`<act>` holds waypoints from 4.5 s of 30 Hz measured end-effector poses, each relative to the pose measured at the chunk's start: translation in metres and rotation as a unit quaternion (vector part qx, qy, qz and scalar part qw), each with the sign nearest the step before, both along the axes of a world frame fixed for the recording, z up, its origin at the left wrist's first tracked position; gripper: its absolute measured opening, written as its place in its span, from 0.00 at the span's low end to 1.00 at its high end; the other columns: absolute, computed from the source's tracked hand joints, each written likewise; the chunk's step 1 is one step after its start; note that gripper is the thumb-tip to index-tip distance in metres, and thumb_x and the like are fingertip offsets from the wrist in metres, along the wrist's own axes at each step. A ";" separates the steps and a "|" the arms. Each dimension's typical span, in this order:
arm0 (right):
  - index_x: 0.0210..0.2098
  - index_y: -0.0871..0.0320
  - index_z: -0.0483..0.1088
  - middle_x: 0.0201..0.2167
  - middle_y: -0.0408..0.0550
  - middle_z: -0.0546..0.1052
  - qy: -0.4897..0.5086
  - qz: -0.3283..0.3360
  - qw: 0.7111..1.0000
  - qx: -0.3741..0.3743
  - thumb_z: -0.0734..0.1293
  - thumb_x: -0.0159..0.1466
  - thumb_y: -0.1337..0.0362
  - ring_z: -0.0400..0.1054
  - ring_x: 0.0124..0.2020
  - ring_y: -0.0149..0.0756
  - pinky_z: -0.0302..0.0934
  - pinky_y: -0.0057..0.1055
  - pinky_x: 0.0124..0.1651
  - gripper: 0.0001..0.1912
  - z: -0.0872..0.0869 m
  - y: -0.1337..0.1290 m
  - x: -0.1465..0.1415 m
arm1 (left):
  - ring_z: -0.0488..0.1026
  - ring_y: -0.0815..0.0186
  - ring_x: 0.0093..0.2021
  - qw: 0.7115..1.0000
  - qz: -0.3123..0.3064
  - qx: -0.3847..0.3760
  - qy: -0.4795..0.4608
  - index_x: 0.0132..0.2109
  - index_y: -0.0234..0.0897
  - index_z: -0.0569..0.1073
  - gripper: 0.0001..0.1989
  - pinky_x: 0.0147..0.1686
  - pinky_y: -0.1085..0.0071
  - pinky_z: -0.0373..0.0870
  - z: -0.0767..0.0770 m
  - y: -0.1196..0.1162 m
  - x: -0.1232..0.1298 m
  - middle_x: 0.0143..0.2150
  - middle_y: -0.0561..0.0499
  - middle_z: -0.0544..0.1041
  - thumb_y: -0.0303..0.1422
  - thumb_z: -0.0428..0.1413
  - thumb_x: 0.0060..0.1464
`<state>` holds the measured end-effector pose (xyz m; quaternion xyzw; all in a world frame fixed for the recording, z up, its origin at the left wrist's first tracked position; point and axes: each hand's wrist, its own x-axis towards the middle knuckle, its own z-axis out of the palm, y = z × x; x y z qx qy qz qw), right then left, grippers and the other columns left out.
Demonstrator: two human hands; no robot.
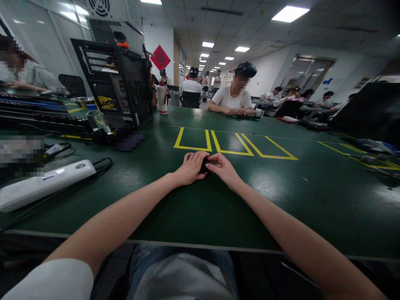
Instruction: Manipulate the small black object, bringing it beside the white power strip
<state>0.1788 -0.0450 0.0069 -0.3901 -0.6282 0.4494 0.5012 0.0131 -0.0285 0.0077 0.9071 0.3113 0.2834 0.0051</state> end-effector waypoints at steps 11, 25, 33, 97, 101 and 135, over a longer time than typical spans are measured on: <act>0.33 0.56 0.61 0.35 0.42 0.68 -0.018 0.021 0.999 0.026 0.68 0.49 0.62 0.66 0.39 0.31 0.61 0.37 0.47 0.14 -0.002 -0.001 0.001 | 0.57 0.56 0.53 1.000 -0.009 0.001 -0.007 0.55 0.37 0.49 0.29 0.52 0.56 0.50 -0.002 0.001 0.000 0.53 0.42 0.60 0.33 0.52 0.47; 0.33 0.56 0.61 0.36 0.42 0.68 -0.031 0.023 0.999 0.029 0.69 0.48 0.64 0.65 0.40 0.31 0.59 0.37 0.49 0.16 -0.002 0.001 0.003 | 0.58 0.56 0.53 1.000 0.000 0.000 -0.005 0.54 0.37 0.50 0.29 0.52 0.55 0.50 -0.002 0.001 0.000 0.53 0.42 0.60 0.33 0.52 0.46; 0.34 0.57 0.62 0.35 0.43 0.68 -0.026 -0.005 1.000 0.009 0.68 0.50 0.63 0.66 0.37 0.31 0.61 0.38 0.47 0.14 0.001 0.000 0.001 | 0.58 0.56 0.53 1.000 -0.004 0.000 -0.008 0.54 0.37 0.50 0.29 0.52 0.56 0.50 -0.002 0.002 0.000 0.53 0.43 0.60 0.33 0.53 0.46; 0.38 0.55 0.62 0.37 0.44 0.69 -0.021 0.000 1.000 -0.007 0.67 0.51 0.59 0.66 0.39 0.32 0.61 0.37 0.46 0.17 -0.003 0.001 0.003 | 0.58 0.56 0.53 1.000 -0.002 -0.007 -0.007 0.54 0.38 0.50 0.30 0.52 0.55 0.50 -0.001 0.000 0.001 0.53 0.43 0.60 0.32 0.53 0.46; 0.40 0.56 0.63 0.41 0.46 0.68 -0.031 0.026 0.999 -0.014 0.67 0.51 0.60 0.66 0.40 0.32 0.60 0.38 0.48 0.18 -0.004 0.001 0.004 | 0.58 0.56 0.53 1.000 -0.002 -0.007 -0.005 0.54 0.38 0.50 0.30 0.52 0.55 0.50 0.000 0.000 0.000 0.53 0.43 0.60 0.32 0.53 0.45; 0.36 0.55 0.62 0.38 0.44 0.68 -0.026 0.025 0.998 0.042 0.67 0.51 0.62 0.65 0.43 0.33 0.59 0.35 0.49 0.14 -0.005 -0.003 0.002 | 0.58 0.56 0.53 1.000 -0.005 -0.007 -0.010 0.54 0.37 0.50 0.29 0.52 0.55 0.50 0.000 0.000 0.001 0.53 0.42 0.60 0.32 0.53 0.46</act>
